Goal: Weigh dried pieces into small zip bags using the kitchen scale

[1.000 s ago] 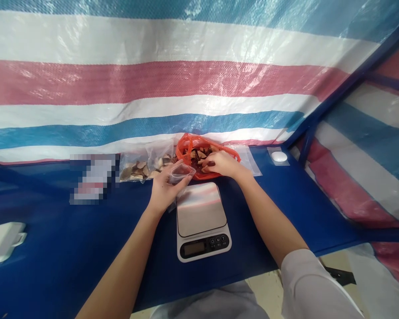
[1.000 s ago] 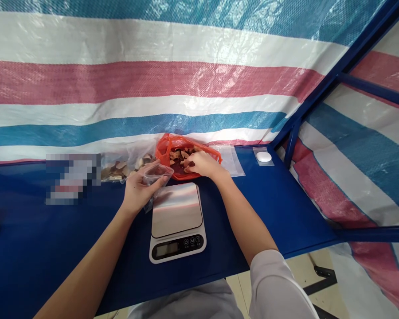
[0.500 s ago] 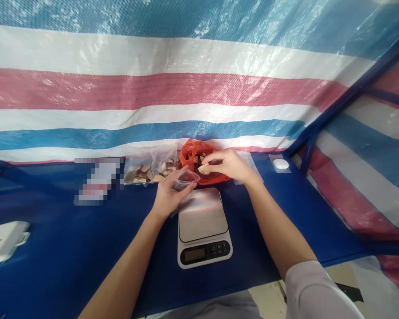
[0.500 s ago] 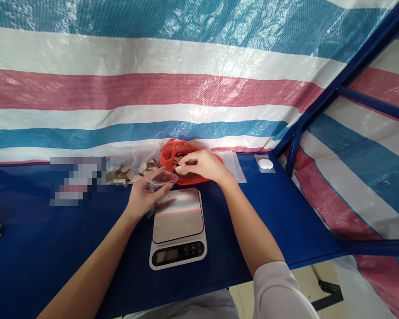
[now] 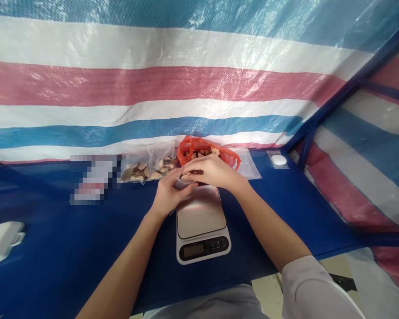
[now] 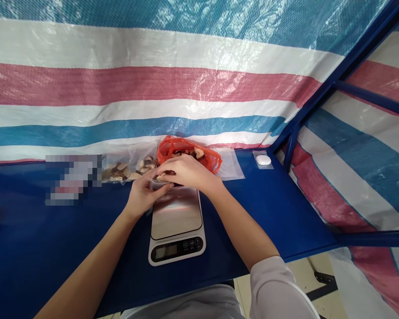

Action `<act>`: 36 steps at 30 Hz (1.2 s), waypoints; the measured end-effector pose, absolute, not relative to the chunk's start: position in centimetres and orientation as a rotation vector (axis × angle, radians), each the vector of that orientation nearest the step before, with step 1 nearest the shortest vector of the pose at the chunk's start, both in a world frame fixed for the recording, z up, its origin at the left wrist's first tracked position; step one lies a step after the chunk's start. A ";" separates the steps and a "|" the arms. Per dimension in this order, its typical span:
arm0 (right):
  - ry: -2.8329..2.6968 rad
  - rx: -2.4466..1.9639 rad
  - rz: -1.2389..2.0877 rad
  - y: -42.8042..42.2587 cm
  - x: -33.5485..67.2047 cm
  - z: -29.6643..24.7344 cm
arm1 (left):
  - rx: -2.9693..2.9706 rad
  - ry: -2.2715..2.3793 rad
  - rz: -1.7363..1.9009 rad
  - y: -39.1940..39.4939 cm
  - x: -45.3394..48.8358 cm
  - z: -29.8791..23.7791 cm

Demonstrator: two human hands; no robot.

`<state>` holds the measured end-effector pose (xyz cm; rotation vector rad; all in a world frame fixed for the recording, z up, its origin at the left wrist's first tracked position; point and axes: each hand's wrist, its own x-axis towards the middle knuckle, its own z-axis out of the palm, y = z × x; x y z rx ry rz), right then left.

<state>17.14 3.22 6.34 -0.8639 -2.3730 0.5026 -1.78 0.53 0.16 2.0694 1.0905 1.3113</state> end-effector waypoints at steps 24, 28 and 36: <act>-2.247 -0.866 0.707 3.6 18.8 6.9 | 1.962 1.194 1.366 0.3 -2.5 -0.4; -2.205 -0.996 0.663 4.7 20.6 6.4 | 1.967 1.181 1.390 0.3 -2.7 -0.2; -2.305 -1.476 0.343 6.5 21.9 4.3 | 1.977 1.200 1.440 0.4 -2.8 0.3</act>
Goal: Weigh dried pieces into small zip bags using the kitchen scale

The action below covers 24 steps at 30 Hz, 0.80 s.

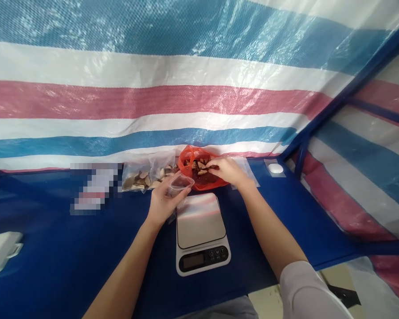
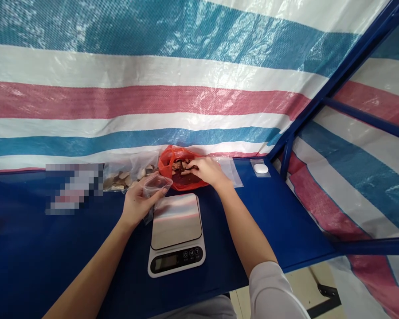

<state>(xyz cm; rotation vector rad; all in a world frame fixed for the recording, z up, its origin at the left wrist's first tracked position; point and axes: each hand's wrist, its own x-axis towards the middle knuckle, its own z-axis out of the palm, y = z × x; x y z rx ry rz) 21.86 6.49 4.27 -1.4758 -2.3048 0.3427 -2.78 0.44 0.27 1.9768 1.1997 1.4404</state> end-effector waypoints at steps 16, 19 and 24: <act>-2.531 -1.514 0.050 7.5 18.5 2.4 | 1.933 1.174 1.459 0.9 -2.3 0.2; -2.525 -1.576 0.048 7.5 18.6 2.5 | 1.929 1.174 1.462 0.8 -2.2 0.3; -2.501 -1.653 0.083 7.1 18.6 2.5 | 1.905 1.171 1.439 0.8 -2.2 0.3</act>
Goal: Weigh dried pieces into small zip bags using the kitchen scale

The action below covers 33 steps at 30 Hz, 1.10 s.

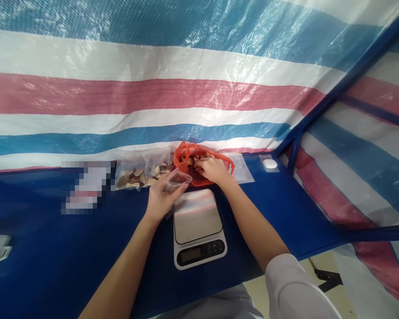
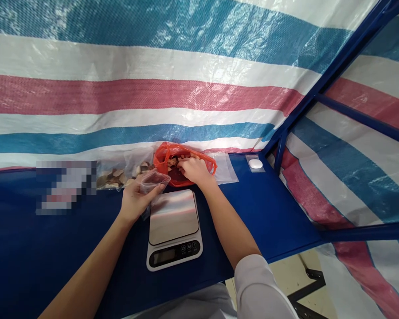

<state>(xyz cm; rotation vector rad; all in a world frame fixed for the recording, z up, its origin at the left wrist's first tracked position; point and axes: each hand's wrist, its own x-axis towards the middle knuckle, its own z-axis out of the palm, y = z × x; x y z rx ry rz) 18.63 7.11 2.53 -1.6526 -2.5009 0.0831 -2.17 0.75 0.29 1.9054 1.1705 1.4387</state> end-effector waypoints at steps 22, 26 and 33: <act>-2.358 -1.565 0.243 6.8 19.5 2.6 | 1.960 1.156 1.447 0.9 -2.4 -0.1; -2.241 -1.460 0.415 7.0 20.1 2.4 | 1.949 1.152 1.428 0.9 -2.4 -0.3; -2.014 -1.244 0.711 6.5 20.9 4.1 | 1.926 1.086 1.445 0.8 -2.3 -0.2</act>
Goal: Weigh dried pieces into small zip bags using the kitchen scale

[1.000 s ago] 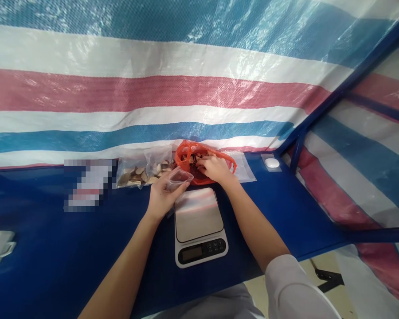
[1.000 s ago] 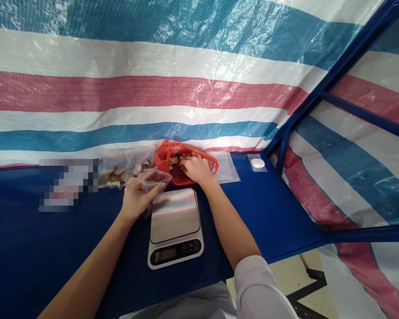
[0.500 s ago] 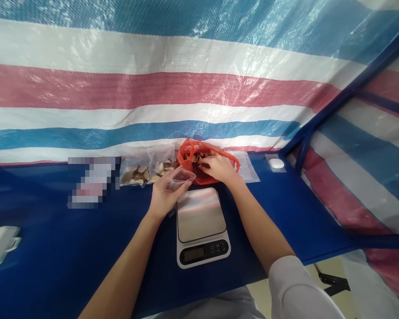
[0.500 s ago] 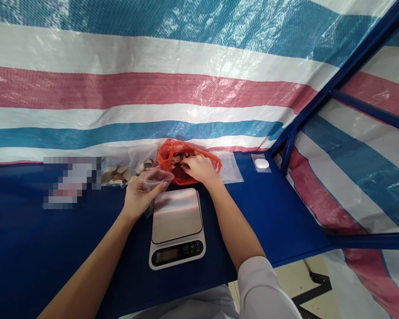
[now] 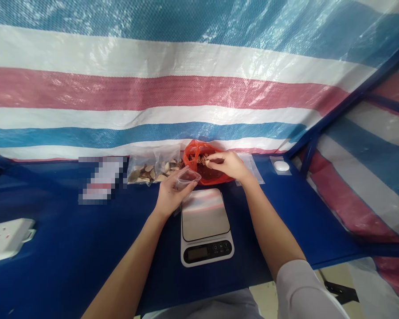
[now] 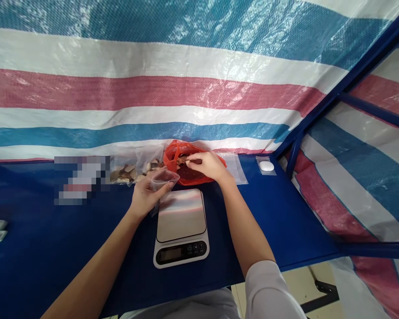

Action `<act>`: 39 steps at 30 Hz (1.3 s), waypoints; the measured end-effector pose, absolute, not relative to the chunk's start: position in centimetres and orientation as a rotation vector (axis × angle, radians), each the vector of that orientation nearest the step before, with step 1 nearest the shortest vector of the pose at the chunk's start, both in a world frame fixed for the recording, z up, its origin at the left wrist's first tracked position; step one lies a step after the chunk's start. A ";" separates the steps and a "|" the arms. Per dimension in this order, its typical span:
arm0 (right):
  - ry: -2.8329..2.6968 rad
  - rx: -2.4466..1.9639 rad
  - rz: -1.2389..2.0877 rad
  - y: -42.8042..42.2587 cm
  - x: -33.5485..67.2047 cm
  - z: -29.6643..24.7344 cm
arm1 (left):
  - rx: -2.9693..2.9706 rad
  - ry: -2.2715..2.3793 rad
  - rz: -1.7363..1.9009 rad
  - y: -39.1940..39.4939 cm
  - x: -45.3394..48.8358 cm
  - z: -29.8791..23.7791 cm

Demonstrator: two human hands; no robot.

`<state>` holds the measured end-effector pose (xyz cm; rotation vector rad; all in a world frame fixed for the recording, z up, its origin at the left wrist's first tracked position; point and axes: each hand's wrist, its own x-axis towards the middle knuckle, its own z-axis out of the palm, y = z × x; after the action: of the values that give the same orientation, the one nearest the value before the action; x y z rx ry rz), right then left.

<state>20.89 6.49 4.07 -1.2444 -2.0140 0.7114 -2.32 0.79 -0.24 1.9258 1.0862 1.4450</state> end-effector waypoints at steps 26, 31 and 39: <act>-2.151 -0.895 1.102 2.4 19.1 10.0 | 1.856 1.068 1.287 0.7 -2.9 -0.4; -2.213 -0.859 1.117 2.7 19.7 9.7 | 1.862 1.011 1.239 0.5 -2.9 -0.1; -2.319 -0.878 1.123 3.1 19.1 8.9 | 1.913 0.949 1.240 0.5 -2.6 0.2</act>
<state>19.07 3.12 8.90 -0.8782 -2.3188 1.1230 -2.60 0.51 0.20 1.9127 0.9494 1.2400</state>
